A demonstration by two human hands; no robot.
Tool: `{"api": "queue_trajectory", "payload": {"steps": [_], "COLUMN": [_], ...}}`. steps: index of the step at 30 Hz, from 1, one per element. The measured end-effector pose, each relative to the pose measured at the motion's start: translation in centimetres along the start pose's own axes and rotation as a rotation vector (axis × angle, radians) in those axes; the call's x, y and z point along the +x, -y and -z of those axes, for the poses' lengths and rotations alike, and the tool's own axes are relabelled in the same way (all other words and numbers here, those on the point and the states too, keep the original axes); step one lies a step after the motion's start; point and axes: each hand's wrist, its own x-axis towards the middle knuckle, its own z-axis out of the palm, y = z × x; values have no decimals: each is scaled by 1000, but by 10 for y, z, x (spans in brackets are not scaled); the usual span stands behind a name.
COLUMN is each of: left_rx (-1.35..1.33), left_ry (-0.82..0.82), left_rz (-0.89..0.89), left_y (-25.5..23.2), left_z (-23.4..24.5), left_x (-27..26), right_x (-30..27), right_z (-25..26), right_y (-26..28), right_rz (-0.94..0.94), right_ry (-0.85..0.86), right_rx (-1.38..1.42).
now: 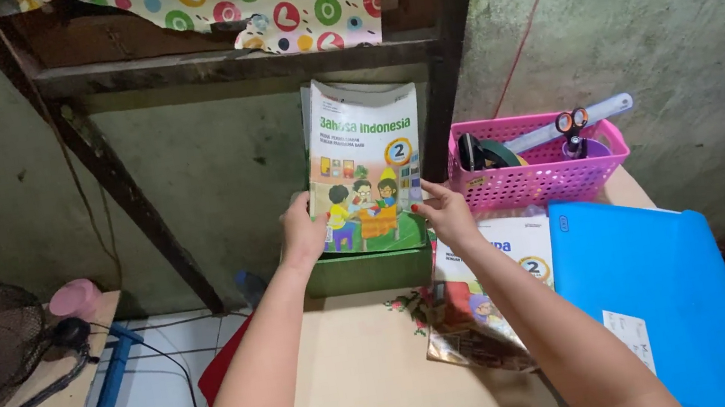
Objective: The person organizes school supplies on a table. They place a ruler and scissors into a pink basket, then stack several textbooks into a green box. Finally, they sort a stack of white papers into a blue folder.
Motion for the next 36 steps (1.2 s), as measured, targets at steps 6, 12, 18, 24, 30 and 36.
{"api": "queue_trajectory", "payload": {"steps": [6, 12, 18, 24, 30, 36], "left_rx": [278, 389, 117, 462, 481, 368], "left_ry": [-34, -67, -72, 46, 3, -39], "left_rz": [-84, -127, 98, 23, -53, -181], "left_y": [29, 40, -2, 30, 18, -59], "left_z": [-12, -26, -1, -20, -16, -2], "left_x": [14, 29, 5, 35, 19, -42], "right_x": [26, 61, 73, 71, 48, -1], "right_z": [-4, -5, -5, -3, 4, 33], "right_y": [-36, -70, -78, -73, -53, -12], "right_rz": [40, 40, 54, 146, 109, -4], "right_ry": [-151, -267, -264, -230, -138, 17], "right_rx": [-400, -611, -741, -773, -648, -510]}}
